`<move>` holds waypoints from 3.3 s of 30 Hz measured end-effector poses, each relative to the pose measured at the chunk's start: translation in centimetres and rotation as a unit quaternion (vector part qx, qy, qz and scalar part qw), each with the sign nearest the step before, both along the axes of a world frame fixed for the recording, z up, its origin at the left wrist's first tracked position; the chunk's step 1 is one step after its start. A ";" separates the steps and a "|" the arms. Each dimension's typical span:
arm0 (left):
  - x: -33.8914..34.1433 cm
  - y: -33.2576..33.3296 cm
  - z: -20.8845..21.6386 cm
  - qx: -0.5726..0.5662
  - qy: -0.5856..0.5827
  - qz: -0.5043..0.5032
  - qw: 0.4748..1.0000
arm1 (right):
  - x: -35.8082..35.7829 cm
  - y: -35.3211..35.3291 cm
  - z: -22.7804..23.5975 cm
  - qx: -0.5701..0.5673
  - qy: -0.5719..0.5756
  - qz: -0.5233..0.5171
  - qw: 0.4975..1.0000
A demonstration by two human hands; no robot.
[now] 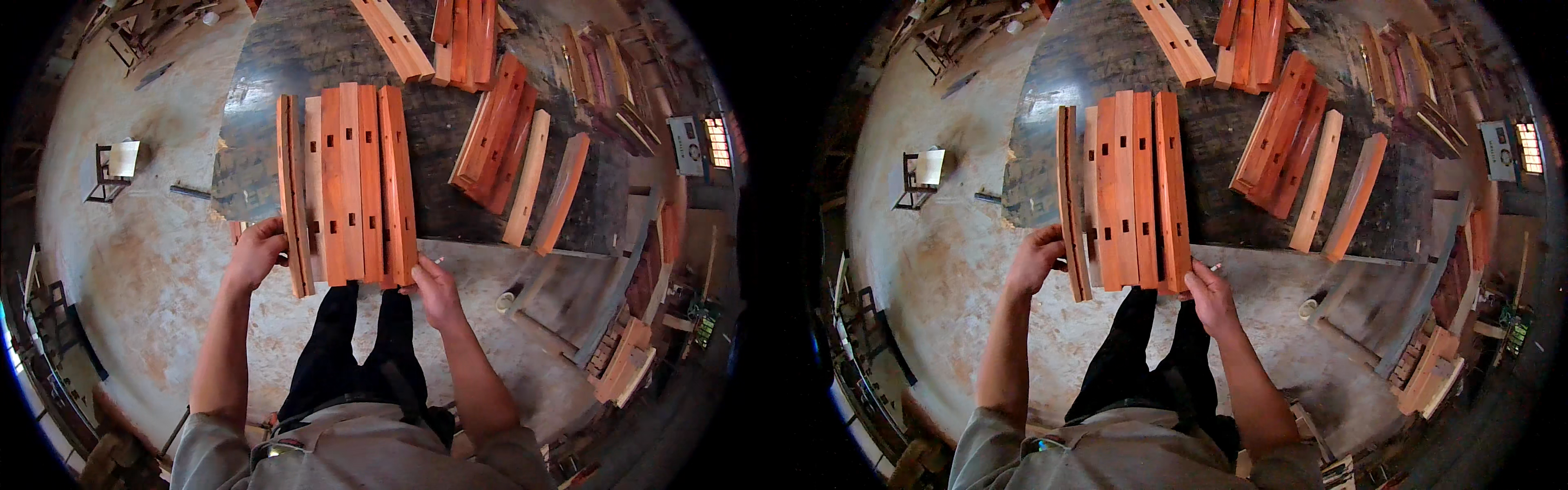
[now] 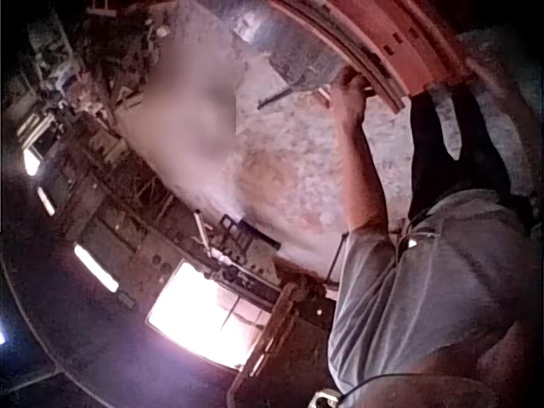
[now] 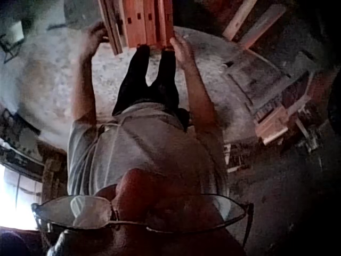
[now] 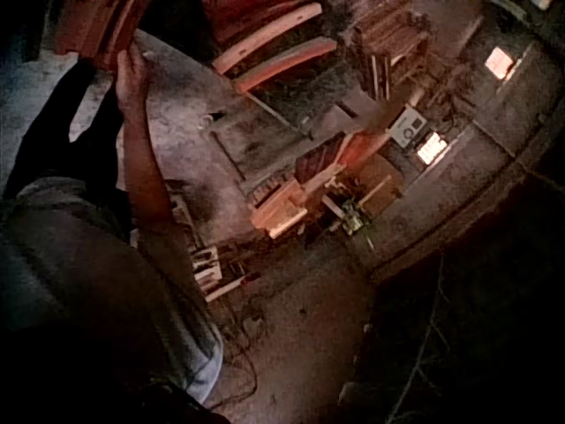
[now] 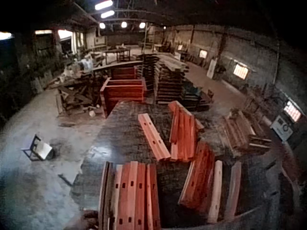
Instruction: The person walks through a workshop and picks up two C-clamps from a workbench. They then move to a table and arrange several reddish-brown wooden slats with rectangular cutouts, aligning them side by side and stacking them into small groups.
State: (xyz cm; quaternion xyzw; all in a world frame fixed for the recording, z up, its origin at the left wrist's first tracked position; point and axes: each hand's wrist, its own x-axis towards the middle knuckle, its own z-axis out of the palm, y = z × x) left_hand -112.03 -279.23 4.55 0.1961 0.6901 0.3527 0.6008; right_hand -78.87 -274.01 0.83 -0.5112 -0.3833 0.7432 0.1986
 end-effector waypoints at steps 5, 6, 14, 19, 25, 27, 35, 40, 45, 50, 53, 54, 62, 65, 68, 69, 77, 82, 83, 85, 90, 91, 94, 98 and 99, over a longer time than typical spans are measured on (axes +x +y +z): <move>-0.1 0.1 -0.4 -0.002 0.029 -0.025 0.999 | 0.5 -0.1 -0.5 -0.049 0.071 -0.035 0.996; 0.0 0.1 -0.3 0.000 0.028 -0.021 0.999 | 0.5 -0.1 -0.6 -0.053 0.069 -0.034 0.996; -0.1 -1.0 -0.9 0.017 0.053 -0.021 0.998 | 0.6 -0.7 -1.3 -0.017 0.079 -0.051 0.995; -0.1 -1.4 -1.2 0.010 0.041 -0.010 0.999 | 0.9 -0.3 -0.3 -0.105 0.202 -0.085 0.970; 0.6 -1.3 -0.4 0.003 0.016 0.007 1.000 | 0.7 -0.1 0.3 -0.099 0.171 -0.099 0.975; 0.6 -1.5 -0.6 0.007 0.011 0.007 1.000 | 0.8 -0.2 0.3 -0.091 0.169 -0.094 0.977; 0.8 -0.9 0.3 0.005 0.036 -0.008 0.999 | 0.7 -0.6 0.5 -0.001 0.084 -0.056 0.995; 0.7 -0.7 -0.1 0.003 0.017 -0.012 1.000 | 0.7 -0.6 -0.1 0.038 0.034 -0.027 0.998; 1.0 -0.3 1.4 -0.015 -0.025 0.000 1.000 | 0.6 -0.7 0.6 0.073 -0.023 0.019 0.997; 0.2 -1.5 -0.9 0.016 -0.131 0.047 0.990 | 0.0 -0.6 1.2 0.130 -0.056 0.049 0.989; 0.2 -1.6 -0.7 0.041 -0.181 0.064 0.981 | -0.3 -0.6 1.3 0.151 -0.066 0.056 0.985; 0.3 -1.5 -0.3 0.042 -0.187 0.071 0.979 | -0.4 -0.5 1.5 0.151 -0.075 0.060 0.984; -0.1 -0.5 0.4 -0.011 -0.032 0.028 0.999 | -1.0 -0.2 1.8 0.142 -0.117 0.065 0.981; 0.7 0.1 0.5 0.006 0.141 -0.031 0.989 | -1.2 -0.2 1.2 0.201 -0.158 0.099 0.962; 2.6 0.8 0.7 0.052 0.358 -0.106 0.926 | -1.4 -0.4 1.1 0.305 -0.173 0.107 0.930; 3.1 1.3 1.1 0.026 0.400 -0.145 0.905 | -1.3 -0.8 0.3 0.302 -0.171 0.093 0.933; 5.8 1.2 0.1 0.071 0.475 -0.135 0.867 | -1.4 -0.3 0.7 0.303 -0.192 0.131 0.924; 5.8 1.8 0.5 0.053 0.490 -0.152 0.857 | -1.8 0.6 2.0 0.330 -0.179 0.130 0.918; 6.1 1.7 0.0 0.078 0.512 -0.149 0.843 | -1.8 0.4 1.8 0.333 -0.182 0.116 0.918; 6.9 2.5 0.8 0.055 0.531 -0.141 0.834 | -1.9 0.6 2.1 0.334 -0.193 0.123 0.914; 6.3 1.1 -0.8 0.078 0.421 -0.070 0.901 | -2.0 0.3 1.3 0.329 -0.176 0.090 0.923; 6.4 0.7 -1.0 0.076 0.380 -0.051 0.920 | -1.9 0.3 1.4 0.328 -0.174 0.082 0.925; 6.7 -1.1 -1.2 0.052 0.154 0.012 0.987 | -0.9 0.2 1.5 0.326 -0.170 0.061 0.928; 7.1 -3.7 -3.8 0.067 0.039 0.042 0.996 | 1.1 -0.2 1.4 0.276 -0.183 0.030 0.943; 7.6 -4.2 -4.3 0.068 0.014 0.070 0.995 | 2.0 -0.4 0.7 0.257 -0.162 0.026 0.952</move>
